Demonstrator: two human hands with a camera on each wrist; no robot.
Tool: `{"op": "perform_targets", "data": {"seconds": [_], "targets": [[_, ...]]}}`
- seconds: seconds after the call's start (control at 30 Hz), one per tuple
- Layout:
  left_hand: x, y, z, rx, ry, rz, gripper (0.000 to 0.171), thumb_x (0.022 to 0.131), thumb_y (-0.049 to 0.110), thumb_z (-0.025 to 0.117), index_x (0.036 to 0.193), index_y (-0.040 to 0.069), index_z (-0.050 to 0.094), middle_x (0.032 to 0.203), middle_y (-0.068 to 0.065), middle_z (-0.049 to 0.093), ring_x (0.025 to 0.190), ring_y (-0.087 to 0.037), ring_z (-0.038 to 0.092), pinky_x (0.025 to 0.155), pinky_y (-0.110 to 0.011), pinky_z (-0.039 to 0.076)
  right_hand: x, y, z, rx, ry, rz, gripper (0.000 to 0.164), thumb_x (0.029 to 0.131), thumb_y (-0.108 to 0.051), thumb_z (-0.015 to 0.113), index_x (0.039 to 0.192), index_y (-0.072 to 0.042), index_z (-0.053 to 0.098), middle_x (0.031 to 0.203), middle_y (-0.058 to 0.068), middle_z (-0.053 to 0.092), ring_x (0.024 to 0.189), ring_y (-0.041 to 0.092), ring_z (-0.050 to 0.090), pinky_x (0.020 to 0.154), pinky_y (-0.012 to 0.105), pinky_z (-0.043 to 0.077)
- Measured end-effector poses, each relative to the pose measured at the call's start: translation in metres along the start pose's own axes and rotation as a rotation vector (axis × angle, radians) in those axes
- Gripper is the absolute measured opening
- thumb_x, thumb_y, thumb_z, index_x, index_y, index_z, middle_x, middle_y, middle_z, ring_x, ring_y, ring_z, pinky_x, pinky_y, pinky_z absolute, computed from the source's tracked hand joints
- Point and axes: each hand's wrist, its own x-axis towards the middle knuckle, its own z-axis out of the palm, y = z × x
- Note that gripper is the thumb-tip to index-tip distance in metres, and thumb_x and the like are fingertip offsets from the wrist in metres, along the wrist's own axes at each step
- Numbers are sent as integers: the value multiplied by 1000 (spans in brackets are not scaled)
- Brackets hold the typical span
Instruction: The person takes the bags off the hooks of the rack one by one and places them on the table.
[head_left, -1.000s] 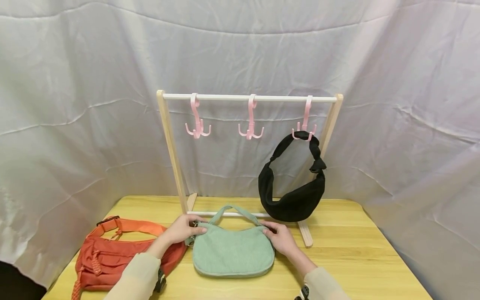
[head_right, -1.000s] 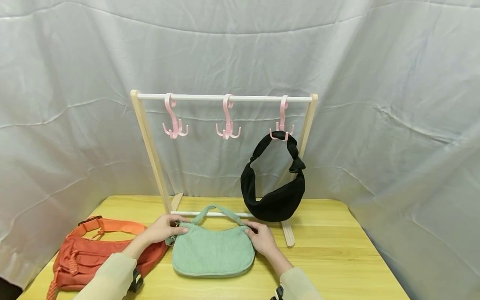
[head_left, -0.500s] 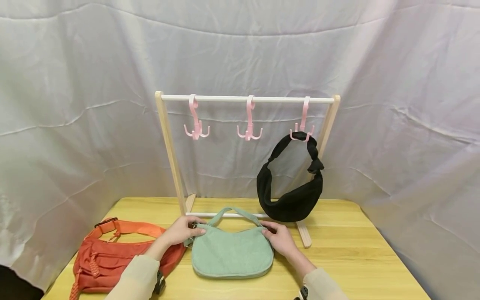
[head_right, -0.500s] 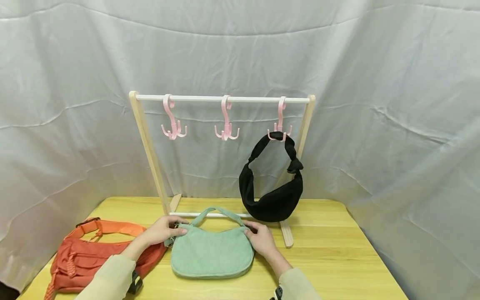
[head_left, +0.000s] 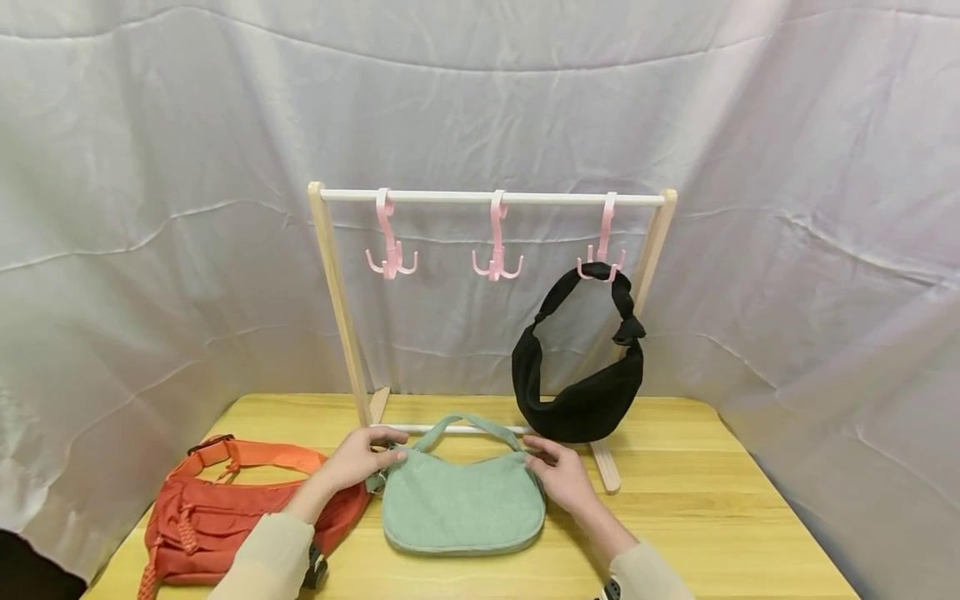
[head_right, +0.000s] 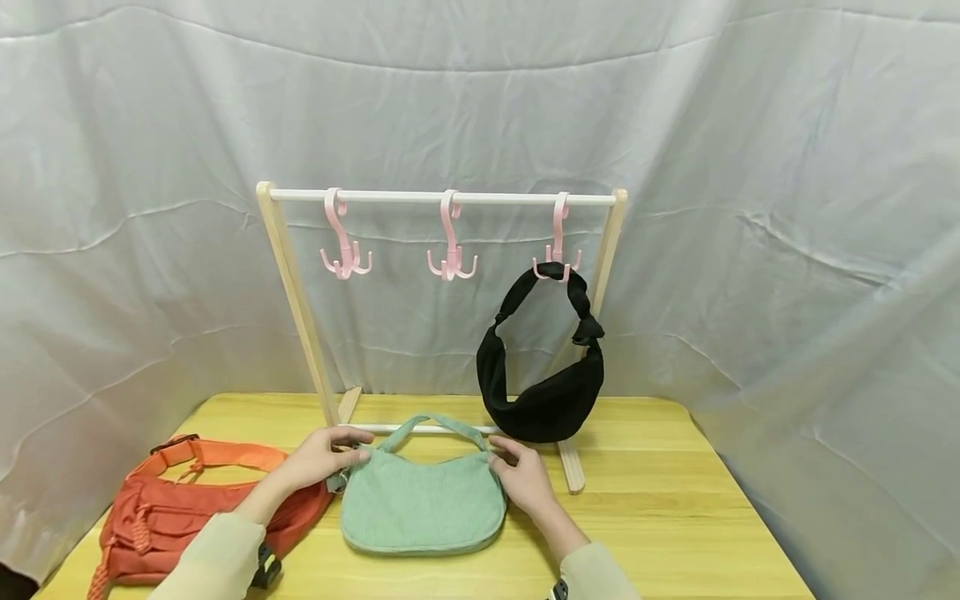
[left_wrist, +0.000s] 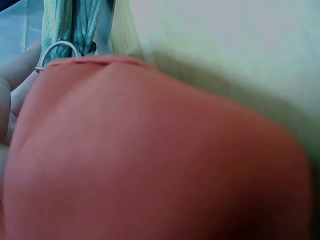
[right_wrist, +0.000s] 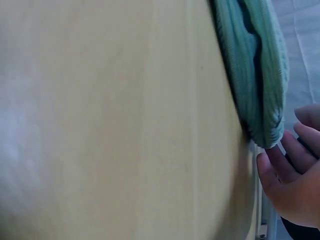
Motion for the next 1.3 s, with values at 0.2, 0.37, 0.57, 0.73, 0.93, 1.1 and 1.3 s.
{"op": "perform_targets", "data": {"seconds": [0.2,0.37,0.57,0.73,0.93,1.1,1.3], "targets": [[-4,7,1,-37,45,0,36,97,17,75,127,-3,70,123,-20,70,116,-37,64,91,-37,58,-7,-10,-6,71,23,1,31,98,-2,69,128,1,71,124,19,72,115,34,68,88,21,55],[-9,16,6,-10,113,-35,38,97,16,76,132,6,70,133,-13,69,128,-35,59,106,-56,49,-13,-20,-12,94,45,-24,31,99,-2,68,130,0,71,128,19,71,117,33,67,92,21,54],[-11,31,10,-10,165,-3,45,96,13,76,139,6,66,142,-17,63,135,-38,54,111,-61,42,-17,-27,-21,88,77,-57,34,100,-7,68,134,-4,70,132,13,70,121,31,66,97,24,53],[-12,44,13,-22,210,45,50,95,15,78,142,7,64,145,-16,61,135,-37,55,111,-59,44,-20,-33,-27,118,75,-90,36,101,-11,69,137,-7,69,135,14,69,123,34,65,96,19,52],[-13,64,16,-39,266,109,55,93,16,80,144,9,62,146,-14,61,134,-36,56,108,-58,46,-22,-47,-34,183,98,-145,35,101,-13,70,136,-7,70,135,18,68,124,30,65,95,14,52],[-11,79,20,-48,293,196,57,94,15,79,147,10,60,148,-14,59,134,-37,56,108,-60,46,-23,-61,-41,216,124,-243,36,101,-8,68,137,-1,67,137,19,67,123,21,65,96,15,52],[-4,96,24,-61,324,257,59,93,18,80,149,17,59,151,-6,57,135,-31,55,108,-58,46,-25,-78,-52,223,145,-322,38,102,-7,66,140,-2,64,140,18,65,125,17,64,99,16,51]]}}
